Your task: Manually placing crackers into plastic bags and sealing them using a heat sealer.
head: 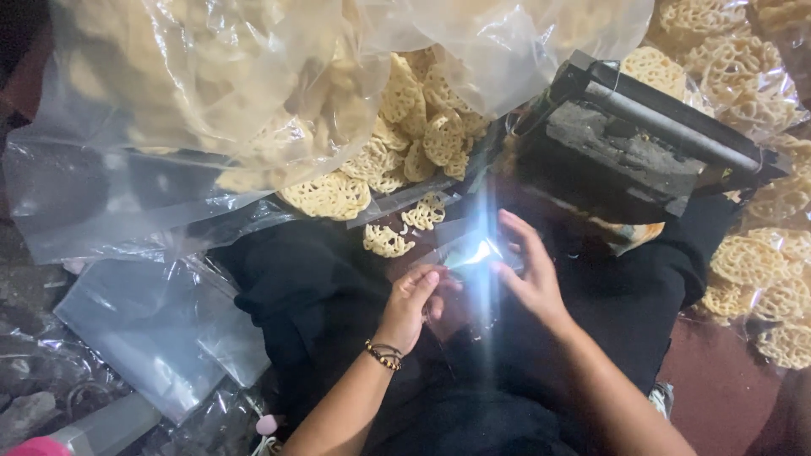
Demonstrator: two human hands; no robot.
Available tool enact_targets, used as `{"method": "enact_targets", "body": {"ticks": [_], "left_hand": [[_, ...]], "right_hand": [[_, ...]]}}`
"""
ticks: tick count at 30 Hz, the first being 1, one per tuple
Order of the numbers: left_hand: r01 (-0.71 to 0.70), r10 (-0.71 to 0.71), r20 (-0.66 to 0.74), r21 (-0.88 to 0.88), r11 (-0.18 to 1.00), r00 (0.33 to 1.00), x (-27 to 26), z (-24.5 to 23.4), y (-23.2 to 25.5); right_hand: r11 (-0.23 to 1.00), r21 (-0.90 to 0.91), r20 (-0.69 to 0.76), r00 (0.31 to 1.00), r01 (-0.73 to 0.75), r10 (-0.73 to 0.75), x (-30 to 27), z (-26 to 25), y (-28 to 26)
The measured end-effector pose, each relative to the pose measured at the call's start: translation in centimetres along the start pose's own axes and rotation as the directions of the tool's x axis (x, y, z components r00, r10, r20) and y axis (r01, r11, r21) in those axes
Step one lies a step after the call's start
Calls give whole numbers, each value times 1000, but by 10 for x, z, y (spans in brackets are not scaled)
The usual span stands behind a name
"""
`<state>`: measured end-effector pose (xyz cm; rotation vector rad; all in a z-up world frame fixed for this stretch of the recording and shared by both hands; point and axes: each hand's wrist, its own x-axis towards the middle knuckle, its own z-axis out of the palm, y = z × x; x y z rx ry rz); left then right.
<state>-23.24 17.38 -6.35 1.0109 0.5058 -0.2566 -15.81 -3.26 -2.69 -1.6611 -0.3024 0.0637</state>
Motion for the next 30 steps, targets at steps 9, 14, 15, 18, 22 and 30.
{"method": "enact_targets", "body": {"ticks": [9,14,15,18,22,30], "left_hand": [[-129,75,272,186,974,959,-23,-28,97],[-91,-197,308,716,692,931,-44,-23,131],[-91,-192,304,716,692,933,-46,-31,128],[-142,-30,251,638,757,967,-54,-50,125],[7,15,-51,407,913,999,-66,-71,119],[-146,233,-190,383,912,954,-76,-96,119]], "right_hand": [[821,-5,517,701,-572,491,13,21,-40],[955,-211,717,631,-209,296,32,49,-44],[956,-210,722,627,-204,292,41,54,-34],[958,-61,639,726,-282,254,80,64,17],[833,-548,159,969,-72,189,148,81,93],[527,-848,-110,992,-63,-57,202,89,158]]}}
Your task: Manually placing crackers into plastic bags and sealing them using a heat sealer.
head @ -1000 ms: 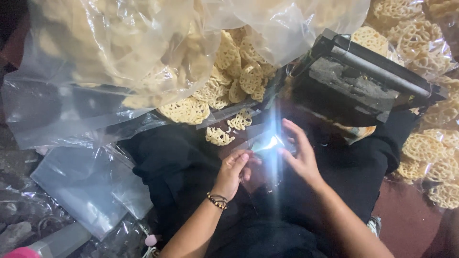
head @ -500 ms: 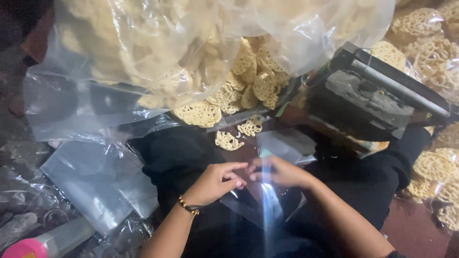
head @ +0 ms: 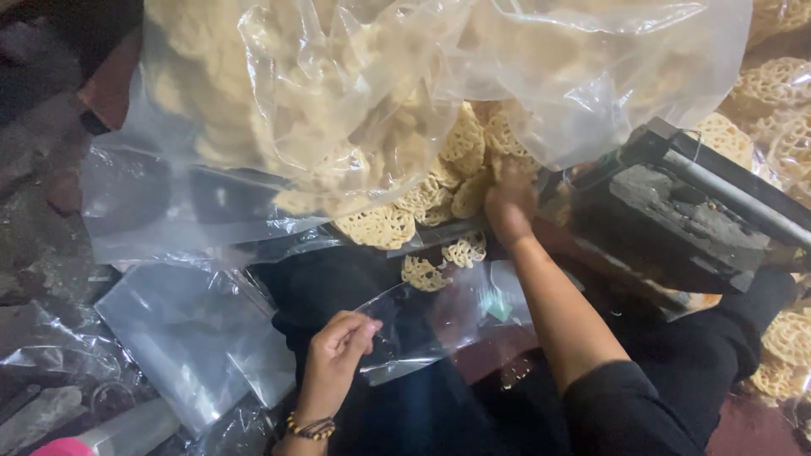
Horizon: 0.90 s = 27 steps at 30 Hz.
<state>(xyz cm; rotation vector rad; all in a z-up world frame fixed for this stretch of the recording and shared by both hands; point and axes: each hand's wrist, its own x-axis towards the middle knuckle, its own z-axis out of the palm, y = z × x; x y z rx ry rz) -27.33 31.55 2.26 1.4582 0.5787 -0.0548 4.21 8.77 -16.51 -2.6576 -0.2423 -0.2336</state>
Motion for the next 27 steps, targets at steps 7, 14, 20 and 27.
{"method": "enact_targets", "body": {"ticks": [7,14,20,27], "left_hand": [[36,14,118,-411,911,993,2,-14,0],[-167,203,101,-285,944,974,-5,2,11],[-335,342,34,-140,932,939,-4,9,19],[-561,515,223,352,749,828,15,71,54]], "right_hand": [[468,803,415,910,-370,7,-6,-72,0],[961,221,686,727,-169,-29,28,-25,17],[582,717,564,810,-384,-162,-13,-129,-21],[-7,869,427,755,-496,-497,-97,-235,-25]]}}
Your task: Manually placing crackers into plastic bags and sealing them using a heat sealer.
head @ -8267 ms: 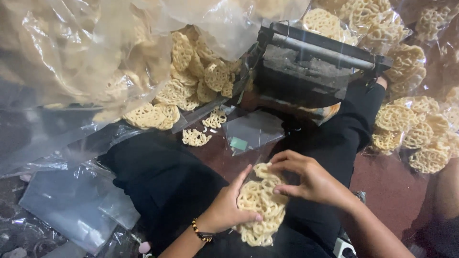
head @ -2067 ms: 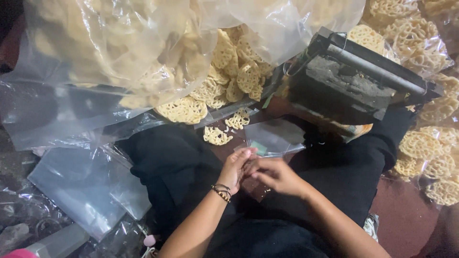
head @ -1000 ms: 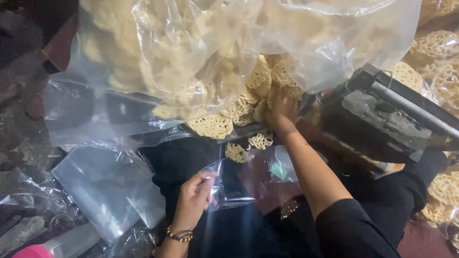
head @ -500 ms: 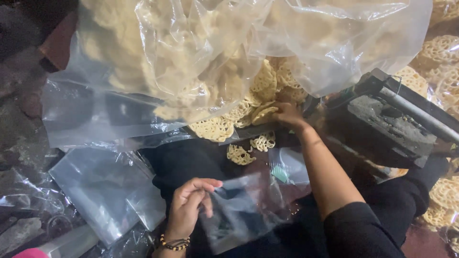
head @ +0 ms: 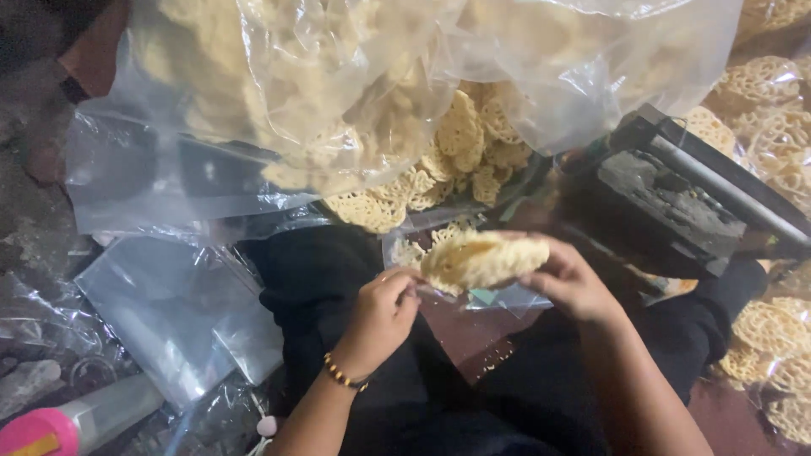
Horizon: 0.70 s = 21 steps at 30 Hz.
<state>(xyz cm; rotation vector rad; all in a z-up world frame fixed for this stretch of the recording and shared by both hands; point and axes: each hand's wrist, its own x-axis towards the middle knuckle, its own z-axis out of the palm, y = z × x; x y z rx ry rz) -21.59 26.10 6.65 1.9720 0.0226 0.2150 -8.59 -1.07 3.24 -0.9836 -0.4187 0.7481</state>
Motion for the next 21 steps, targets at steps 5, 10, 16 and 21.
{"method": "enact_targets", "body": {"ticks": [5,10,16,21], "left_hand": [[-46,25,168,122,991,986,10,19,14],[11,6,325,-48,999,946,13,21,37],[433,-380,214,-336,836,900,-6,26,-20],[524,-466,258,-554,647,847,-17,27,-27]], "right_hand": [[457,-889,82,994,43,66,-24,86,-73],[421,-897,182,980,132,79,-38,96,-84],[954,-262,-355,904,148,-238,-58,-4,-24],[960,-237,-376,897,148,-231,-41,38,11]]}}
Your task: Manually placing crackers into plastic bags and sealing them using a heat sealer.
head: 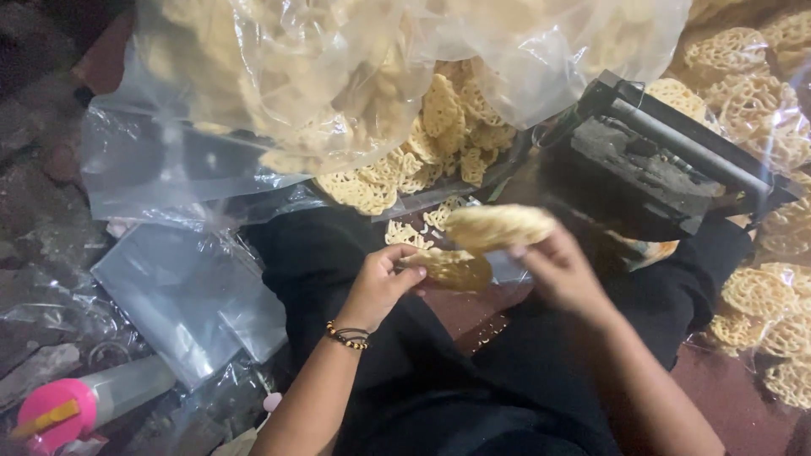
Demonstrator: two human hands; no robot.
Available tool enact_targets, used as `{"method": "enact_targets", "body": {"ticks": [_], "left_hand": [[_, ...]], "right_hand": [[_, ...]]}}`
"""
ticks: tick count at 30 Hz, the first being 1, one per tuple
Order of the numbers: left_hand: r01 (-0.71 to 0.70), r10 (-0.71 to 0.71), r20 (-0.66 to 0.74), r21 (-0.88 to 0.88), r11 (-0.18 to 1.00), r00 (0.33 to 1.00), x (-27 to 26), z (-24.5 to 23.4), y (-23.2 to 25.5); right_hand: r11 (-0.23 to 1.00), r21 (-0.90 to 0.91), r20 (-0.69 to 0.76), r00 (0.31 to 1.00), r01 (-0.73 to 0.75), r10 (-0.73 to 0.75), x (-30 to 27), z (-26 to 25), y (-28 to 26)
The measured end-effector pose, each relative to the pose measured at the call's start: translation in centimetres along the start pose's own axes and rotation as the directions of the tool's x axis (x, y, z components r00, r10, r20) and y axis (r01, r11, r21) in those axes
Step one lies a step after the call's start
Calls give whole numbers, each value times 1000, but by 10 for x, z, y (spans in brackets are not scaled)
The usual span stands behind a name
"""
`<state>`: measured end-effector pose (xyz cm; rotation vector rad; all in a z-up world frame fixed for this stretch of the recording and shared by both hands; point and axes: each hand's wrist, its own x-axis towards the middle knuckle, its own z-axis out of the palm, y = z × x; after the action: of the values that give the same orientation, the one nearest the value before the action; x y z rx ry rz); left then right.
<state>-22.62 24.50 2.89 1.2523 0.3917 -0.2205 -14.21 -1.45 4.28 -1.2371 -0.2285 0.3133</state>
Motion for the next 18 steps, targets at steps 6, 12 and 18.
{"method": "enact_targets", "body": {"ticks": [6,12,18], "left_hand": [[-83,81,78,30,996,994,-5,5,5],[85,-32,164,-328,941,986,-2,16,-1],[-98,90,-44,-244,965,995,5,21,-34]], "right_hand": [[861,-434,230,957,265,-179,-4,39,-19],[794,-423,217,899,437,-380,-6,32,-18],[752,-395,245,849,528,-468,-9,31,-22]]}}
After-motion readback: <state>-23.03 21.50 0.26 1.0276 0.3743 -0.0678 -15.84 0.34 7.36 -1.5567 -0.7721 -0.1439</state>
